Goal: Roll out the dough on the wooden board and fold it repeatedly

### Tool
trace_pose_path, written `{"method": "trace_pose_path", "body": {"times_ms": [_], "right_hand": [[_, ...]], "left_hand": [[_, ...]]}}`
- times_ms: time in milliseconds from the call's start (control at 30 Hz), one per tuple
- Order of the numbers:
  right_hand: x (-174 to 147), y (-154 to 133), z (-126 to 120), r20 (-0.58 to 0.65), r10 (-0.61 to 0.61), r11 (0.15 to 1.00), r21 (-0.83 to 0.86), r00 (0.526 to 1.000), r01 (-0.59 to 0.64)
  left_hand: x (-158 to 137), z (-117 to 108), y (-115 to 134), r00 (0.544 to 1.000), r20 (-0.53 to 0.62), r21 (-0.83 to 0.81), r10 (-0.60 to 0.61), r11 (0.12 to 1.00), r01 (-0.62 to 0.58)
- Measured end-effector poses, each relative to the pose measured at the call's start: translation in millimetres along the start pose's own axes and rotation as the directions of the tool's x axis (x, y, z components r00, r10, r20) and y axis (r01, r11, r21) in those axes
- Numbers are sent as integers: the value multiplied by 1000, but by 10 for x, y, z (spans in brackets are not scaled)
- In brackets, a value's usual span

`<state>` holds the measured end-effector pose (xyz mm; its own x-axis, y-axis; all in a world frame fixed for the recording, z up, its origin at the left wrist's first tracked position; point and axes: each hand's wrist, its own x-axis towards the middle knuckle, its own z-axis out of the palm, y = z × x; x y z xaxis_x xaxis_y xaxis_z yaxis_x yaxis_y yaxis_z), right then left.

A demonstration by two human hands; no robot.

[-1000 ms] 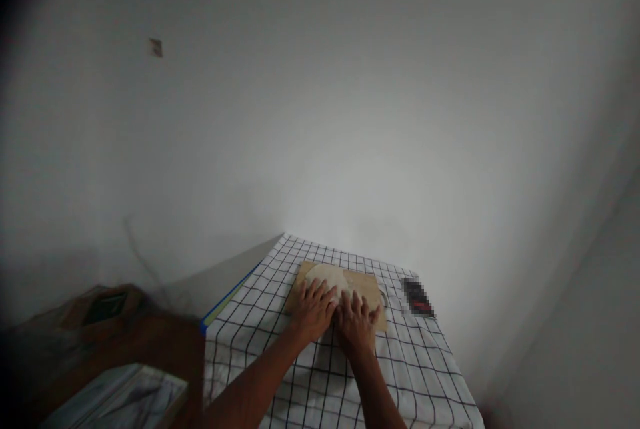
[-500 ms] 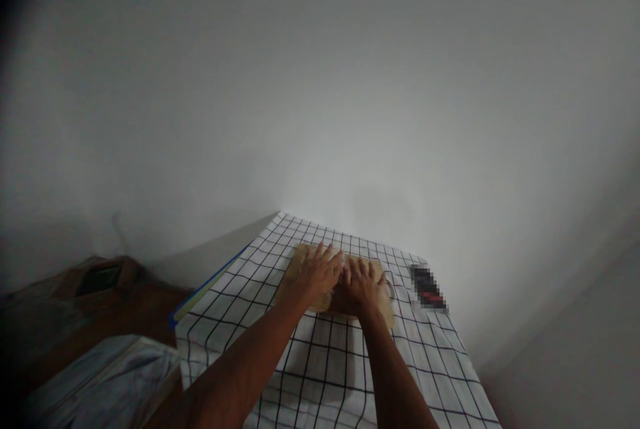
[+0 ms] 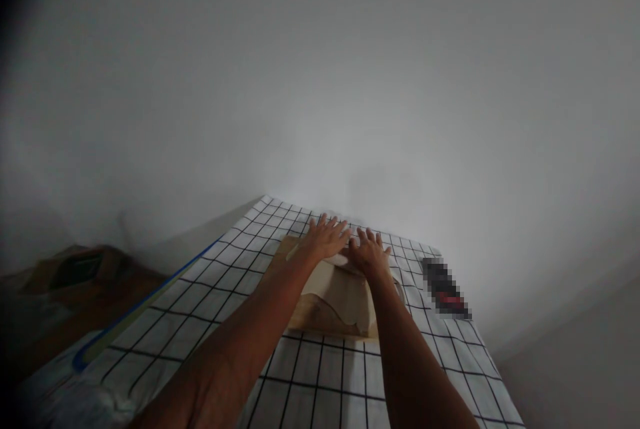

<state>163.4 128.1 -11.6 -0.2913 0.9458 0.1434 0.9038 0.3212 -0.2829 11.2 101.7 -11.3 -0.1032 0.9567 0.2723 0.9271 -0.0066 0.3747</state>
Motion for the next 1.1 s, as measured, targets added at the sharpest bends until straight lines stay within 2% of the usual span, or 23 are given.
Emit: {"method": "trace_pose_path", "body": {"times_ms": [267,500,667,800,1100], "right_hand": [[384,113,61,40,-25,999,-31,999,26],[475,149,75,86,-92,990,-97,992,100],[340,108,31,119,-180,963,-181,977,199],[150,46,-32,124,-206,945,-233,971,230],[-374,-105,-142,58,-130,945,-294,990,141]], "left_hand": [[321,40,-19,1000,-15,-10,-23,1000,22],[387,93,-37,999,-15,23,-42,999,43],[285,55,-11,999,-3,71,-39,997,39],[140,-1,9,1000,-13,94,-28,995,29],[-287,-81,85,997,-61,87,-44,995,50]]}}
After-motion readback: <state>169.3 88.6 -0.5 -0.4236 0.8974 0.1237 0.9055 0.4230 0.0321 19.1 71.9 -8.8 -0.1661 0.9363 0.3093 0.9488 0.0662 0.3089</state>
